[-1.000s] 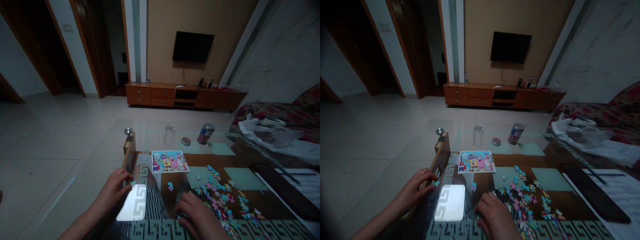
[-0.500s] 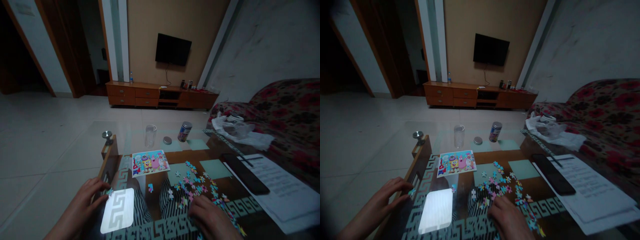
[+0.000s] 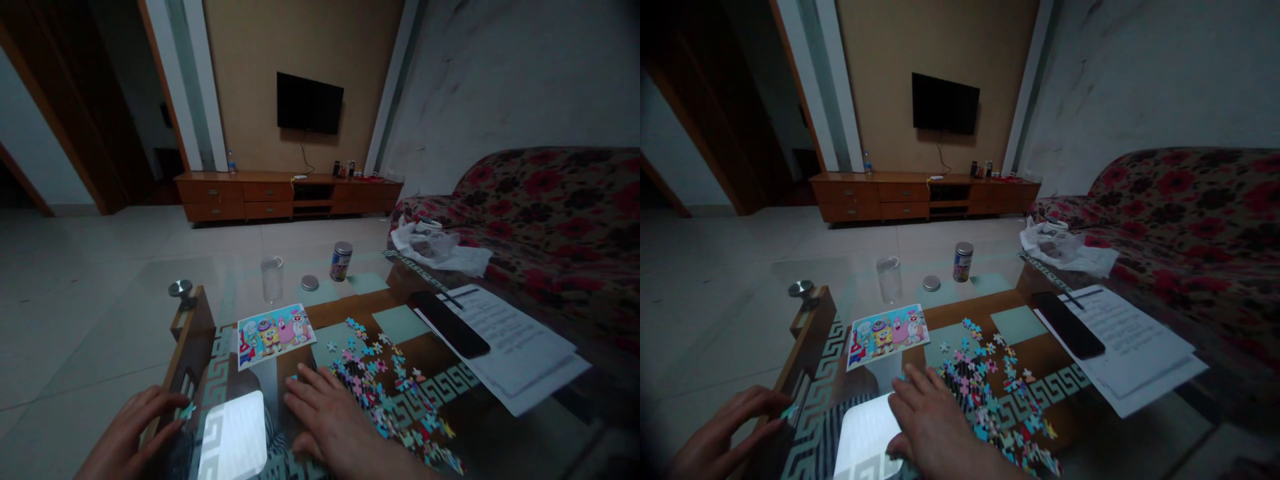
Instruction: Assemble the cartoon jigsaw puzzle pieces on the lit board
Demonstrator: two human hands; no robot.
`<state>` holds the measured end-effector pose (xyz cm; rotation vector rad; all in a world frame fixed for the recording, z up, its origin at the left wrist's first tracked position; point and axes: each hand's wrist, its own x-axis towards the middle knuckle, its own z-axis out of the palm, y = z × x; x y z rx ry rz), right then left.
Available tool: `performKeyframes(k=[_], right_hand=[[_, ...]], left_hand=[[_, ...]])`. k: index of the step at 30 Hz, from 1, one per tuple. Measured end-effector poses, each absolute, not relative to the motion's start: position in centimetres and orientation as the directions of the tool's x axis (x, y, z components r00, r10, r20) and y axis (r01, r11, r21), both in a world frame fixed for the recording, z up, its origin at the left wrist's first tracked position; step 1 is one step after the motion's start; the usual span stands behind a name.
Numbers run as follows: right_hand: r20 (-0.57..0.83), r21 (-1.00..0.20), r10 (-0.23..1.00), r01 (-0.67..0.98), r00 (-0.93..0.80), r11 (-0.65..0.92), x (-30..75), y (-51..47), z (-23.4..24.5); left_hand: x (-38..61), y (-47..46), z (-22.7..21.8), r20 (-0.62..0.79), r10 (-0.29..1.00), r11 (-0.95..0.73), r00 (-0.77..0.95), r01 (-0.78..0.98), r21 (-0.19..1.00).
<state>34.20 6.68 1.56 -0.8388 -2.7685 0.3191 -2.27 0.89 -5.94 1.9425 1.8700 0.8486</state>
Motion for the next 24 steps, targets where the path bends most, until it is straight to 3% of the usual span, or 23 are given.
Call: performKeyframes(k=[4, 14, 20, 24], right_hand=[[0.144, -0.259, 0.640, 0.596, -0.755, 0.760, 36.7, 6.6, 0.6], [0.100, -0.269, 0.638, 0.597, -0.763, 0.756, 39.7, 6.2, 0.8], [0.215, -0.291, 0.661, 0.599, -0.719, 0.746, 40.3, 6.7, 2.0], [0.198, -0.330, 0.633, 0.557, -0.748, 0.762, 39.2, 7.1, 2.0]], left_hand=[[-2.2, 1.0, -6.0, 0.198, 0.980, -0.098, -0.028, 0.796, 0.598], [-1.7, 0.8, -5.0, 0.173, 0.984, -0.080, -0.032, 0.794, 0.603], [-1.1, 0.7, -4.0, 0.169, 0.984, -0.066, -0.051, 0.780, 0.623], [-0.3, 0.8, -2.4, 0.140, 0.988, -0.038, -0.068, 0.769, 0.639]])
